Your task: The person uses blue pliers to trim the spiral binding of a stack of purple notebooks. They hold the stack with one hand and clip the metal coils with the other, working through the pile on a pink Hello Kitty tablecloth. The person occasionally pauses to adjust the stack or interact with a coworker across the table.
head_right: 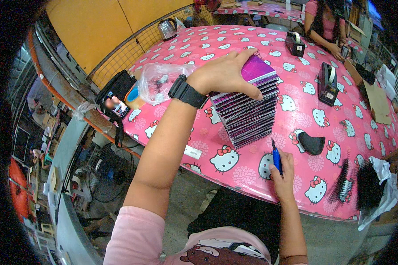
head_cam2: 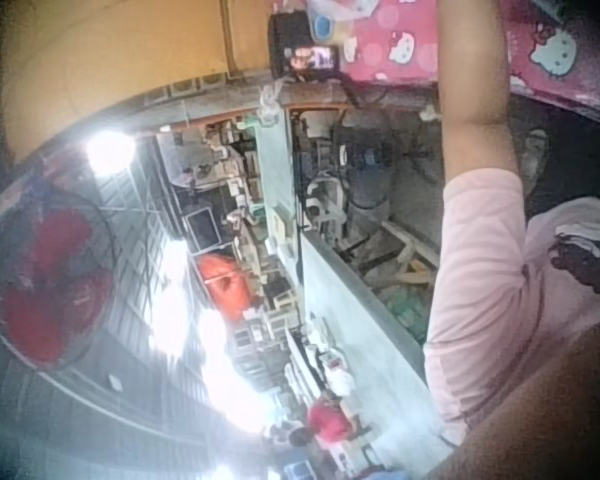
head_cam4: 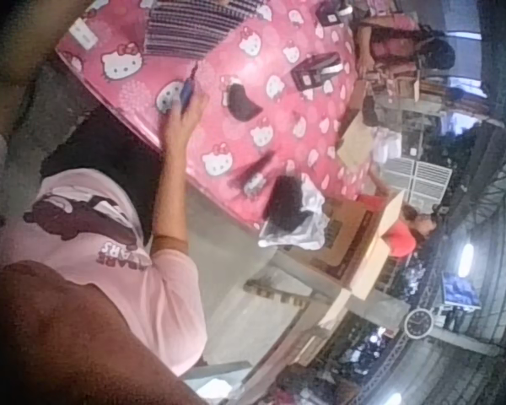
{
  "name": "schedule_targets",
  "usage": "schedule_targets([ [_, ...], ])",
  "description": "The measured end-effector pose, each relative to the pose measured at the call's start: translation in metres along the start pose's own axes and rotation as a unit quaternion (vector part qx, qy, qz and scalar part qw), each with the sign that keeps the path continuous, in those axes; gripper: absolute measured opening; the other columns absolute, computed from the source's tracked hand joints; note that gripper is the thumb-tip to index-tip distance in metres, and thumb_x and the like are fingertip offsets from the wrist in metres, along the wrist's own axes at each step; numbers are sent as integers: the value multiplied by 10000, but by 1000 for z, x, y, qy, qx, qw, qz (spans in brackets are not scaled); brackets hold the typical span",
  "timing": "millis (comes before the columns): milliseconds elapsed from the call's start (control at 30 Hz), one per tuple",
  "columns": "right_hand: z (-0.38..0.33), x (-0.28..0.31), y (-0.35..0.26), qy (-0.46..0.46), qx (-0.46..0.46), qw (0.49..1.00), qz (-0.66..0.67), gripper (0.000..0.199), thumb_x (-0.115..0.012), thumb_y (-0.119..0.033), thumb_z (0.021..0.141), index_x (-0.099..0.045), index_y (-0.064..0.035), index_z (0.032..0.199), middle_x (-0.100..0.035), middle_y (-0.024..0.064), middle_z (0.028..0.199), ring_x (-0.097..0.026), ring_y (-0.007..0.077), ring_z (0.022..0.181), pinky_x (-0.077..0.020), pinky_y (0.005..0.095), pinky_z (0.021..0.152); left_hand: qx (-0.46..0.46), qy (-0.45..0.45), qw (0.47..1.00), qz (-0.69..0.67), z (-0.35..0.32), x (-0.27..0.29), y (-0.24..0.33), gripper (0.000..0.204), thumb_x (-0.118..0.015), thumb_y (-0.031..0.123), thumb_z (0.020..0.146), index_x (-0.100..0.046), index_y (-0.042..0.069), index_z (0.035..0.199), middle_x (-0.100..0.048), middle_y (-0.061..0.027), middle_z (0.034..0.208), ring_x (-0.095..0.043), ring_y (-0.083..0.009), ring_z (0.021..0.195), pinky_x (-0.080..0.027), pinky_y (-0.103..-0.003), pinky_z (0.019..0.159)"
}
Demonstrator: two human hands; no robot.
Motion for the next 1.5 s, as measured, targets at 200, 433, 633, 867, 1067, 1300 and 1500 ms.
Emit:
schedule_targets([
  [200,6,-9,-35,-42,56,997,19,509,-645,-176,721,-507,-29,1188,-515,114,1005,-515,230,894,-409,326,796,-2,4,1000,4,0,-1,-3,1054,-710,536,528,-290,62,1371,-448,-263,1233,-470,-379,1129,-386,-388,939],
  [433,20,-16,-75,-78,151,985,-8,475,-711,-130,693,-541,-35,1126,-567,135,1010,-558,269,892,-459,347,765,-24,27,999,2,1,-2,-5,1045,-713,512,537,-291,41,1368,-426,-257,1277,-443,-361,1170,-371,-378,962],
  [633,25,-20,-94,-43,245,967,-52,464,-706,-133,691,-554,-37,1119,-582,162,1013,-557,312,905,-452,386,801,-13,-1,1000,-1,3,-1,-1,1051,-716,494,536,-282,33,1375,-392,-256,1317,-414,-360,1206,-350,-379,987],
  [867,30,-27,-100,-2,279,957,-83,478,-689,-146,679,-543,-50,1124,-547,142,1046,-520,308,909,-419,398,795,-3,1,1000,-5,1,1,2,1041,-720,478,520,-298,62,1376,-418,-254,1286,-449,-369,1167,-372,-392,955],
  [1067,32,-32,-105,7,290,952,-97,484,-685,-157,682,-536,-48,1129,-538,138,1047,-513,312,908,-414,405,797,-3,2,1000,-5,2,1,0,1035,-720,474,521,-300,70,1377,-428,-261,1267,-465,-374,1144,-381,-393,942],
  [1300,33,-31,-108,23,294,949,-110,469,-683,-163,693,-543,-44,1125,-548,137,1022,-524,302,875,-427,393,774,1,-2,1000,-4,1,2,2,1051,-722,485,521,-291,50,1376,-408,-266,1287,-438,-375,1177,-367,-394,967],
  [1500,32,-48,-77,-228,-149,896,351,367,-619,-151,818,-528,-14,1146,-608,101,1015,-575,173,858,-456,290,785,0,-9,1000,-2,0,2,3,1066,-722,495,521,-284,34,1376,-390,-265,1308,-417,-373,1200,-358,-392,978],
])
Point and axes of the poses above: each hand's wrist, its own z-axis towards the middle knuckle, its own x-axis out of the back of the hand, y = z × x, the point moved 5 cm from there along z, towards the middle knuckle
